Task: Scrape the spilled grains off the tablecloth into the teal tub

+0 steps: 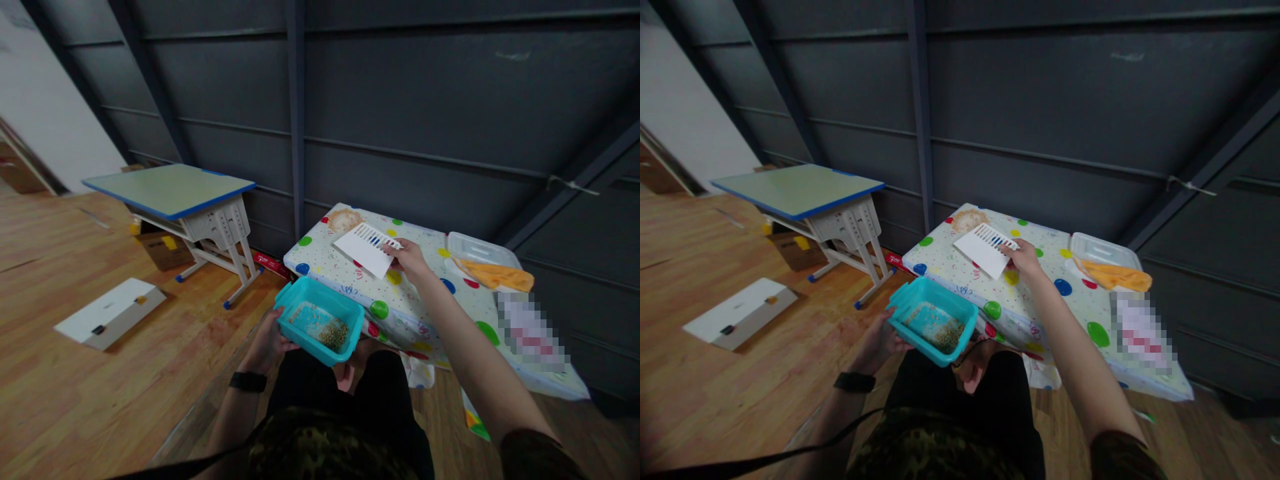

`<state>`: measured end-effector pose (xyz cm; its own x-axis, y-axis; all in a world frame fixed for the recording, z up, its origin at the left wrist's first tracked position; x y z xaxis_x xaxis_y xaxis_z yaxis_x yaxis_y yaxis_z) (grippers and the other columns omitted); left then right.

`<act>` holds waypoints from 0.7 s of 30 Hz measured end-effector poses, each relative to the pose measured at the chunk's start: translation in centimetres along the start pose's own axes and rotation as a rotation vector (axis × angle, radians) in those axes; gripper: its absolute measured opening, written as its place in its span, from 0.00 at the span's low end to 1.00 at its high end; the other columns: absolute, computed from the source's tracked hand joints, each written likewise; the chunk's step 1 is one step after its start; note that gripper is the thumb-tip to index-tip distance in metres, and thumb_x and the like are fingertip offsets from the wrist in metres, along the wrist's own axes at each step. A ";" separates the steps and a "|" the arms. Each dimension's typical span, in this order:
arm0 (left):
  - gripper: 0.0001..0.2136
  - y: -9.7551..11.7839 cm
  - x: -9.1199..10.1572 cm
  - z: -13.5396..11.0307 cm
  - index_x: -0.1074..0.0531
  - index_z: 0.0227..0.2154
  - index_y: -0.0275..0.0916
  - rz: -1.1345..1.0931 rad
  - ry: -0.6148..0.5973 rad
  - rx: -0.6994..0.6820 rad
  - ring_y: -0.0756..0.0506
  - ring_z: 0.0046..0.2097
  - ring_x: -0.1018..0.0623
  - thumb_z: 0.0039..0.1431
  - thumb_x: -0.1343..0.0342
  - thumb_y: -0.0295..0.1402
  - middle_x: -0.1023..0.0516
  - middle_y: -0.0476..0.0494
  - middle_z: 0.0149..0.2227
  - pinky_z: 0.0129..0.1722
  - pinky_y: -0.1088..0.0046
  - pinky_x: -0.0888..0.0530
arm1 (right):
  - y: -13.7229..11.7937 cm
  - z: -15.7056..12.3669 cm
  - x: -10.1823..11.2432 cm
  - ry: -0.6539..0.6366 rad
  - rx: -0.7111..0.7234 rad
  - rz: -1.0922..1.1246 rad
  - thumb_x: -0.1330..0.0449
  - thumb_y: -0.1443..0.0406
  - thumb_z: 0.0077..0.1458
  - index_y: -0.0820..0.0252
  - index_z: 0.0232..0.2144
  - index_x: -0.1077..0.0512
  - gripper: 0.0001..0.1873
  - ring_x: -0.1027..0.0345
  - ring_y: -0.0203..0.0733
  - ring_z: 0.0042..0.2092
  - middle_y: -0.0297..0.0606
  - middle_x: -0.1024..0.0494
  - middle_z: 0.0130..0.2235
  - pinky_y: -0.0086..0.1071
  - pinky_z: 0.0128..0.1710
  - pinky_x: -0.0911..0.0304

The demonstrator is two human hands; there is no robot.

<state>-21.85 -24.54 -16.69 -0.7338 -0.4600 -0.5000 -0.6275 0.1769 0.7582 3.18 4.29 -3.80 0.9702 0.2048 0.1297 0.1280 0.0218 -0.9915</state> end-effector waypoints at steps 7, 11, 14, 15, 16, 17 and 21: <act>0.18 0.1 1.2 0.1 0.32 0.49 0.41 0.019 0.040 -0.011 0.43 0.31 0.18 0.59 0.45 0.43 0.19 0.44 0.36 0.30 0.66 0.19 | 1.2 0.4 -2.6 -0.047 -0.048 -0.041 0.31 0.63 0.43 0.59 0.35 0.31 0.17 0.32 0.36 0.22 0.33 0.24 0.25 0.27 0.17 0.34; 0.18 -0.2 1.4 0.2 0.31 0.48 0.39 0.021 0.050 0.017 0.42 0.31 0.18 0.59 0.46 0.44 0.19 0.42 0.35 0.30 0.64 0.20 | 0.8 -1.5 -4.8 -0.218 -0.018 -0.058 0.31 0.60 0.43 0.59 0.36 0.30 0.18 0.32 0.35 0.23 0.33 0.24 0.26 0.25 0.16 0.37; 0.19 -0.2 1.4 0.3 0.31 0.49 0.39 0.012 0.060 0.017 0.42 0.32 0.18 0.60 0.47 0.44 0.19 0.42 0.37 0.30 0.65 0.20 | 0.8 -2.7 -5.7 -0.320 -0.007 -0.092 0.30 0.57 0.42 0.59 0.37 0.30 0.21 0.31 0.36 0.23 0.34 0.23 0.28 0.26 0.17 0.36; 0.18 -0.2 1.4 0.4 0.32 0.50 0.40 0.008 0.066 0.017 0.42 0.32 0.18 0.60 0.47 0.43 0.19 0.43 0.37 0.30 0.65 0.20 | 0.8 -3.0 -5.8 -0.344 -0.001 -0.102 0.30 0.56 0.42 0.59 0.37 0.30 0.22 0.31 0.36 0.23 0.34 0.23 0.27 0.26 0.18 0.35; 0.18 -0.3 1.5 0.4 0.32 0.50 0.41 0.005 0.074 0.021 0.42 0.31 0.18 0.60 0.47 0.43 0.19 0.43 0.37 0.29 0.65 0.20 | 0.7 -3.1 -5.9 -0.364 0.010 -0.108 0.29 0.55 0.42 0.59 0.37 0.30 0.22 0.31 0.36 0.23 0.34 0.23 0.27 0.27 0.18 0.35; 0.18 -0.4 1.5 0.4 0.32 0.50 0.42 0.000 0.081 0.029 0.42 0.31 0.18 0.60 0.48 0.43 0.19 0.44 0.36 0.28 0.64 0.20 | 0.4 -3.3 -5.9 -0.385 0.028 -0.109 0.29 0.55 0.41 0.59 0.37 0.29 0.23 0.32 0.36 0.23 0.34 0.23 0.27 0.27 0.18 0.36; 0.18 -0.7 1.5 0.5 0.33 0.51 0.42 -0.034 0.091 0.057 0.39 0.31 0.17 0.60 0.47 0.43 0.19 0.44 0.35 0.29 0.61 0.20 | -1.3 -2.6 -5.3 -0.418 0.087 -0.109 0.29 0.54 0.40 0.59 0.36 0.28 0.23 0.34 0.34 0.22 0.34 0.23 0.27 0.26 0.17 0.38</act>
<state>-22.67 -24.93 -18.15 -0.6867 -0.5431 -0.4832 -0.6677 0.2082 0.7148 -1.58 0.59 -3.18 0.7828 0.5747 0.2387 0.1900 0.1445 -0.9711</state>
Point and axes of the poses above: each hand's wrist, its own z-axis towards the middle knuckle, its own x-axis out of the back of the hand, y = z × x, the point moved 10 cm from there along z, towards the middle knuckle
